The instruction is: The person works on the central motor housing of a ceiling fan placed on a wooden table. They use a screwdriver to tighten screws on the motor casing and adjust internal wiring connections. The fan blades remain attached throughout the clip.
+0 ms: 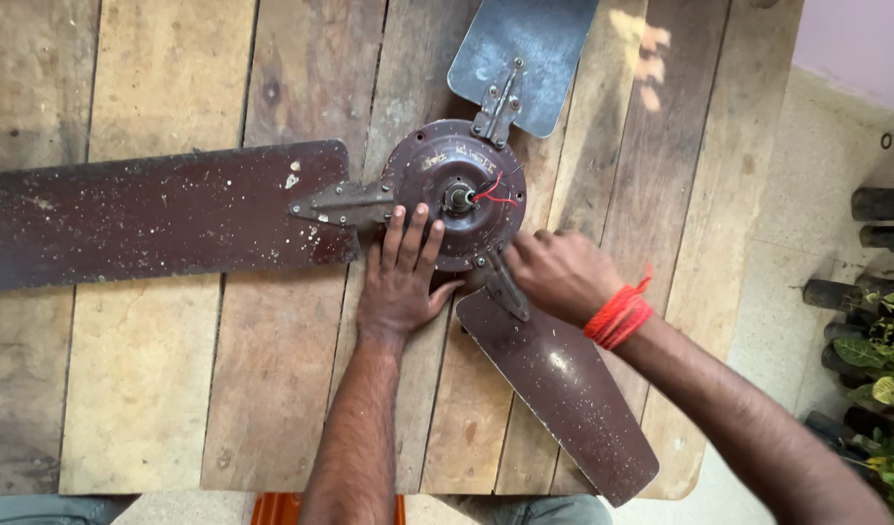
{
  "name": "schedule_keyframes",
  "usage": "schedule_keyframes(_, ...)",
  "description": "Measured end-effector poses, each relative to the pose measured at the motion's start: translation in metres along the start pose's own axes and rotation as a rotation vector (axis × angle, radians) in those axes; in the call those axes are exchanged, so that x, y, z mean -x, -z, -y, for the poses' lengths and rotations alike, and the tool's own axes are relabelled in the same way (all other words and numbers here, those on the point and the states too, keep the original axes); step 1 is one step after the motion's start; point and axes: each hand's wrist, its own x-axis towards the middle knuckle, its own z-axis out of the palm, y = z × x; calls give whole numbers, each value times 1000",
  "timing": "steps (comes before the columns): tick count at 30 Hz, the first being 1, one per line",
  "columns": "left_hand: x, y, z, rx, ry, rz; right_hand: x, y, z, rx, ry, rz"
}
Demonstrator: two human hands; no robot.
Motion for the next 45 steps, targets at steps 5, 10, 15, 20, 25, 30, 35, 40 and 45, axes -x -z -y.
schedule_keyframes(5, 2, 1, -1, -15, 0, 0, -15, 2, 6, 143, 27, 183)
schedule_keyframes(10, 0, 0, 1, 8, -8, -24, -20, 3, 16, 121, 9, 96)
schedule_keyframes(15, 3, 1, 3, -19, -9, 8, -23, 1, 17, -127, -149, 167)
schedule_keyframes(20, -1, 0, -1, -15, -28, -27, -18, -3, 16, -417, -394, 137)
schedule_keyframes(25, -3, 3, -1, -39, -32, -61, -26, -16, 5, -872, -655, 109)
schedule_keyframes(30, 2, -2, 1, -10, -29, -57, -22, -26, 4, -738, -515, 111)
schedule_keyframes(35, 0, 1, 0, -8, -28, -58, -27, -14, 4, 10, 102, 274)
schedule_keyframes(40, 1, 2, 0, -15, -29, -41, -24, -7, 6, -386, -286, 180)
schedule_keyframes(45, 1, -2, 1, -17, -40, -55, -24, -26, 8, -980, -719, 74)
